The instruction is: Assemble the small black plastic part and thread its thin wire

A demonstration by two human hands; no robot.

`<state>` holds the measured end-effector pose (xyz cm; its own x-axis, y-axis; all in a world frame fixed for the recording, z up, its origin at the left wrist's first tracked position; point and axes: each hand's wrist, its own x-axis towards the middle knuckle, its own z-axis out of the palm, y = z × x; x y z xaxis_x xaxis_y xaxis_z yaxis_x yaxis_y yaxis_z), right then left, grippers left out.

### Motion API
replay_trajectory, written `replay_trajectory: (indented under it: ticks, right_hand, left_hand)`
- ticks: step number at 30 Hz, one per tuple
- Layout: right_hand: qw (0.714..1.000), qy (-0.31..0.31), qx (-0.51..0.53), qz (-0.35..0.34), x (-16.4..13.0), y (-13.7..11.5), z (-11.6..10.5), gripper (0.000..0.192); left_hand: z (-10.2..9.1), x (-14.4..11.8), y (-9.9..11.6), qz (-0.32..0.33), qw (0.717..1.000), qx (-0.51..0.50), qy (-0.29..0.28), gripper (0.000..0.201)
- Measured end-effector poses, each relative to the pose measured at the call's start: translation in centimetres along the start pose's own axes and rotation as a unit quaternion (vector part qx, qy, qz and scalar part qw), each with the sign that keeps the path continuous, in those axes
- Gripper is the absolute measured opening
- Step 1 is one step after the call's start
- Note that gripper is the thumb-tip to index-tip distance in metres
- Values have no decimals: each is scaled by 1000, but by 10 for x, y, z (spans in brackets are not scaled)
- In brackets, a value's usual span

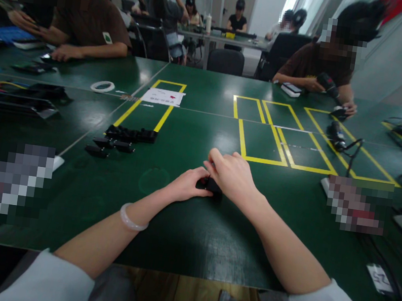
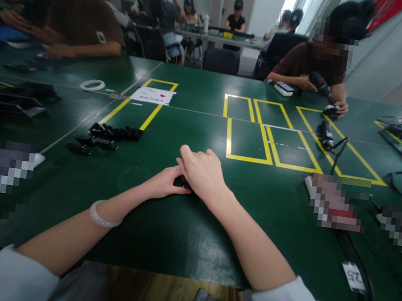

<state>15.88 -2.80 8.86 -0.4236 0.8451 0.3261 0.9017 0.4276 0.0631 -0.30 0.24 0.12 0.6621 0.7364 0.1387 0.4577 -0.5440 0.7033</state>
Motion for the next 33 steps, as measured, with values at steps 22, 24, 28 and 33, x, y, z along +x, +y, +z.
replay_trajectory:
  ticks: [22, 24, 28, 33]
  right_hand:
    - [1000, -6, 6, 28, 1, -1, -2, 20]
    - [999, -8, 13, 29, 0, -2, -4, 21]
    - [1000, -11, 11, 25, 0, -2, -3, 23]
    - [1000, -9, -7, 19, 1, -2, -1, 27]
  left_hand:
    - [-1, 0, -1, -2, 1000, 18, 6, 39]
    - [-1, 0, 0, 1, 1000, 18, 1, 36]
    - [-1, 0, 0, 4, 1000, 12, 2, 36]
    - [-1, 0, 0, -8, 1000, 12, 3, 40]
